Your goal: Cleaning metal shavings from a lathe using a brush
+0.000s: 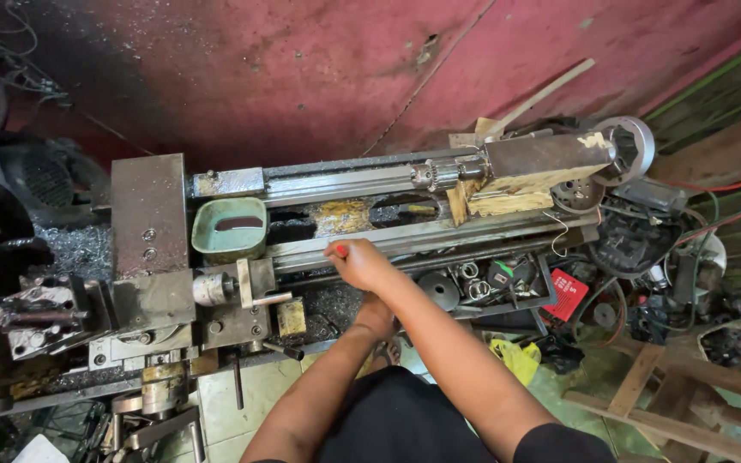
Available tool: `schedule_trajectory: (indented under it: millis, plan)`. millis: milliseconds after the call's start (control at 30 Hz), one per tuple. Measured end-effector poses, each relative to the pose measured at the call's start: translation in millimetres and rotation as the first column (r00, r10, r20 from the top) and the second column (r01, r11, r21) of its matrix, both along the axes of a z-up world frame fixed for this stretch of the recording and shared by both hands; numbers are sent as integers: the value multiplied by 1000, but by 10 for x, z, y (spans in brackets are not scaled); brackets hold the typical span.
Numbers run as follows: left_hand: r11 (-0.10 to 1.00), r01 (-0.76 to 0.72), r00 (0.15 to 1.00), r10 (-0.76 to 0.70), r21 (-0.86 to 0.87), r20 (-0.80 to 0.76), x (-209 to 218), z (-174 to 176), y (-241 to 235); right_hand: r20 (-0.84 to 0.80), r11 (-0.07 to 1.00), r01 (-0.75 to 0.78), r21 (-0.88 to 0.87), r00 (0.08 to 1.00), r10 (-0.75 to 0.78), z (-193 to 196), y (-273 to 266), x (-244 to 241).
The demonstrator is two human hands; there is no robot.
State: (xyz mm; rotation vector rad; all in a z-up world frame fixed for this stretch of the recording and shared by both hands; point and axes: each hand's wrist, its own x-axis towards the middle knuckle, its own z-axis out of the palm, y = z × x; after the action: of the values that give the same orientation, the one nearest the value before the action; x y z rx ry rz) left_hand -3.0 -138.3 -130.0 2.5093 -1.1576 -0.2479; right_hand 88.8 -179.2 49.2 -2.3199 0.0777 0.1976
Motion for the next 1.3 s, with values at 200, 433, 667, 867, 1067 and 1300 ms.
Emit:
schedule_trajectory:
  millis: [200,433,667,867,1067,1300]
  plan:
    - [994,-113,993,113,2,-36,62,46,257,-24,937,58,345,998,-53,457,286,-136]
    - [979,-203,977,203,7,-58,76,122,534,-72,842,148,519,989,-129,347,471,-182]
    - [946,-323,943,323,15,-76,79,256,710,-126,651,216,727,975,-182,174,784,-123]
    - [908,-418,904,419,22,-89,-10,334,1029,-113,461,293,837,919,-378,51,931,-289]
    - [877,-479,872,480,34,-91,92,450,1240,200,735,134,665,916,-347,153,1043,-510]
    - [838,-543,831,545,49,-110,61,535,1281,291,794,80,602,904,-312,201,1022,-553]
